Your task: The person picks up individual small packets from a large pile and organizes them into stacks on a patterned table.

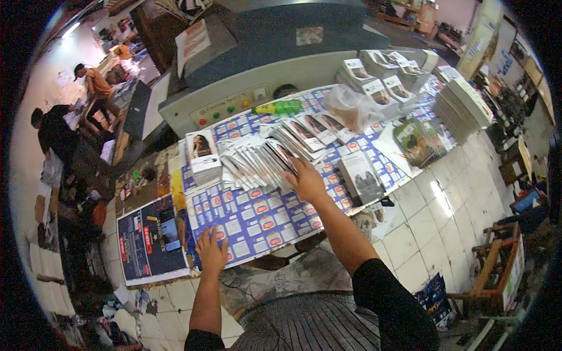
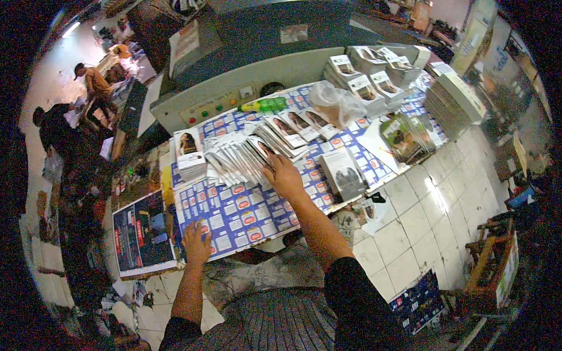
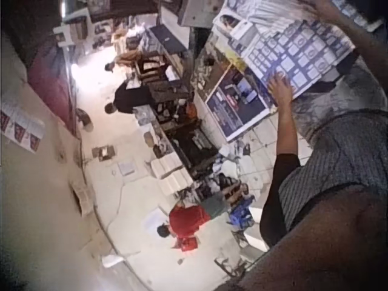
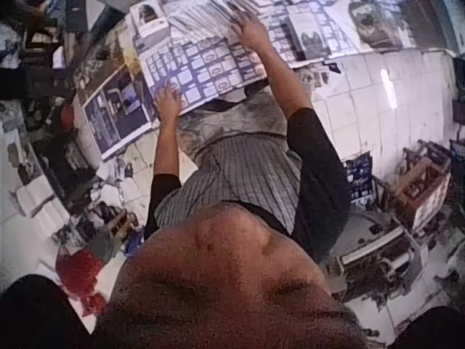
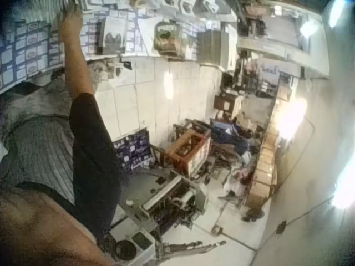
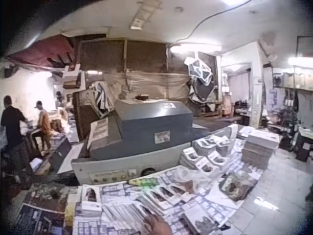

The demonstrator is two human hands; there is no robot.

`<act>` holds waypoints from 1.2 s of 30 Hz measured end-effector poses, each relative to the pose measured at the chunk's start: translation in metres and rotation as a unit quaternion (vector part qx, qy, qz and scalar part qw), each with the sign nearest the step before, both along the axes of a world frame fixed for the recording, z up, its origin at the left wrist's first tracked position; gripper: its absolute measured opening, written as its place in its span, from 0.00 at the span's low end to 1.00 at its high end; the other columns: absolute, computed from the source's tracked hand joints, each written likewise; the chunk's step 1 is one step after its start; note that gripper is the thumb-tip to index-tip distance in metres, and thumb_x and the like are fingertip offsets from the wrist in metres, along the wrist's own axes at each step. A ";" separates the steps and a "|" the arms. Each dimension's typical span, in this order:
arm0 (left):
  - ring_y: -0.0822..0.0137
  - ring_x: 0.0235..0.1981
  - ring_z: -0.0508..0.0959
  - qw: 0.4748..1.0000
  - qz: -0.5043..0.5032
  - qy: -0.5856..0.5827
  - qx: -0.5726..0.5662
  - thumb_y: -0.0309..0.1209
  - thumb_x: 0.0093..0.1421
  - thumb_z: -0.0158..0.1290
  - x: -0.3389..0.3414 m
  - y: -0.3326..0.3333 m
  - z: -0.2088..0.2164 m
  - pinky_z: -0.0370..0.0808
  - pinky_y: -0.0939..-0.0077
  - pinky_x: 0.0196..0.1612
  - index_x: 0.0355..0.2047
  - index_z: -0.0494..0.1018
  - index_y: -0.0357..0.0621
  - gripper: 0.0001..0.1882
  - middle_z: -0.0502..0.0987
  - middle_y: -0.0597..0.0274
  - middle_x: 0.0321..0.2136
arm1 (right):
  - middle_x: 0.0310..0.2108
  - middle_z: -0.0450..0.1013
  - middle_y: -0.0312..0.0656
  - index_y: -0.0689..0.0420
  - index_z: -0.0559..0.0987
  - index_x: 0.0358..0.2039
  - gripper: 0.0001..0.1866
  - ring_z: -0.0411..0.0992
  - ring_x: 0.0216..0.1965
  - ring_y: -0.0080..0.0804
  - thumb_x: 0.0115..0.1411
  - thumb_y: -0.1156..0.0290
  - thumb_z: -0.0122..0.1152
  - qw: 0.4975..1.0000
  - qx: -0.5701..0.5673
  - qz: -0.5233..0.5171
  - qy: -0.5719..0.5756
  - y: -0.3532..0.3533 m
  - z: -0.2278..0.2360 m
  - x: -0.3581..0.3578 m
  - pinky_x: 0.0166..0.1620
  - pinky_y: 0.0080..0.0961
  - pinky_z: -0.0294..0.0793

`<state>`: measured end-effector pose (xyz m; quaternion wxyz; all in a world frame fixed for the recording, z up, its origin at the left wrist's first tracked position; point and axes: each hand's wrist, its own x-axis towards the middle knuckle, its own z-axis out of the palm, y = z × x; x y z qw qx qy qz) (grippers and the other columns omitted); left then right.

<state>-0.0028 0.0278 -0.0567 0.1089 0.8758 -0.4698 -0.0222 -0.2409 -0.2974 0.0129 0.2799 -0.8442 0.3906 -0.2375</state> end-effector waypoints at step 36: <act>0.57 0.52 0.76 0.611 -0.038 0.740 -0.279 0.41 0.72 0.46 -0.104 -0.030 0.055 0.76 0.60 0.53 0.62 0.61 0.36 0.25 0.73 0.53 0.54 | 0.64 0.61 0.58 0.66 0.61 0.66 0.38 0.61 0.63 0.57 0.60 0.62 0.63 0.989 0.010 0.106 -0.107 0.168 0.029 -0.037 0.64 0.46 0.59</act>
